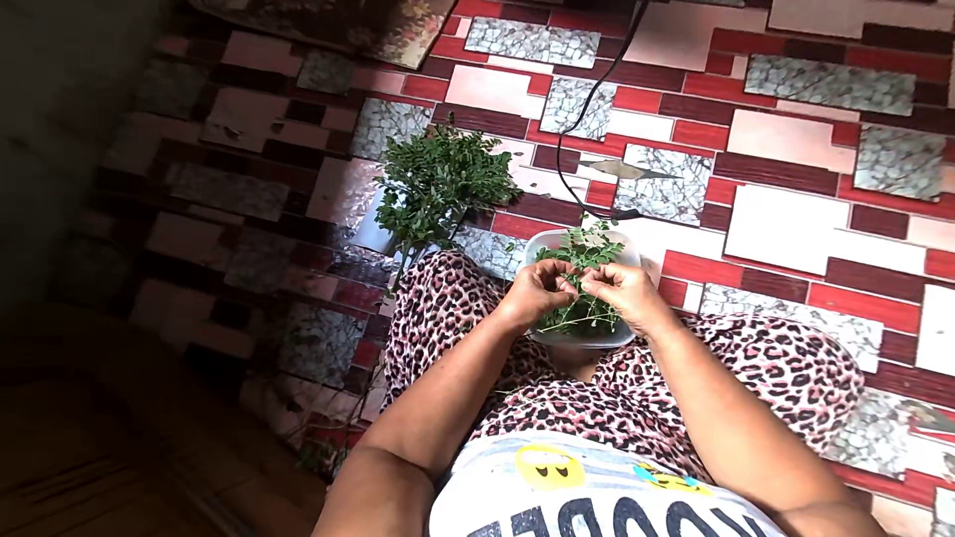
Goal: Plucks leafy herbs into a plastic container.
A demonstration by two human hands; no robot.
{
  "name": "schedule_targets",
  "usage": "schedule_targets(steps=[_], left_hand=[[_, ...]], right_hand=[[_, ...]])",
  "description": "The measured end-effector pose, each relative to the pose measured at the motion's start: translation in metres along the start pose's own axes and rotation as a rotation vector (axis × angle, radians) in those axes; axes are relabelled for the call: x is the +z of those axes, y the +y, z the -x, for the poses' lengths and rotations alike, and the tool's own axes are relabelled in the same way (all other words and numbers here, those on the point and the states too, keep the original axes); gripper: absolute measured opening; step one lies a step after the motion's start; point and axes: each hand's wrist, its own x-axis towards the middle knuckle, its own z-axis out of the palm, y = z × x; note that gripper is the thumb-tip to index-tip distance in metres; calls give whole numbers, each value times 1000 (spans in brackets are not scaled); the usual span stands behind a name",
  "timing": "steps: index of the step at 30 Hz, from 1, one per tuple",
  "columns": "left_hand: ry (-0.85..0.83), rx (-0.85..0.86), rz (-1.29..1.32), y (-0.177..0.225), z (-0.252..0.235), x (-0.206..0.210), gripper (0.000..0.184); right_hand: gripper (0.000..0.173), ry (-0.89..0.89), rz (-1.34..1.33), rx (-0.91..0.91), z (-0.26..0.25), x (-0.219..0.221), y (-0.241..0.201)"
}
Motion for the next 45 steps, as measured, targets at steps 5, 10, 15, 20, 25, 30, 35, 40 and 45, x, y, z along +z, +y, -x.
schedule_targets(steps=[5,10,15,20,25,30,35,40,45], left_hand=[[20,-11,-5,3,2,1,40],[16,-6,-18,3,1,2,40],[13,-2,-9,3,1,3,38],[36,-7,-9,0,0,3,42],[92,36,38,0,-1,3,43],[91,29,25,0,1,2,45],[86,34,23,0,0,3,45],[82,29,11,-1,1,2,43],[81,28,12,-2,0,3,43]], right_hand=[[9,157,-60,-33,0,7,0],[15,73,-28,46,-1,1,-2],[6,1,19,-113,0,8,-1],[9,137,11,-33,-2,0,-1],[20,44,-25,39,-1,-13,1],[10,-28,-68,-9,1,-8,-4],[6,-15,8,-42,1,-2,-2],[2,47,-47,-9,-1,-11,-1],[12,-86,27,-43,1,-3,-3]])
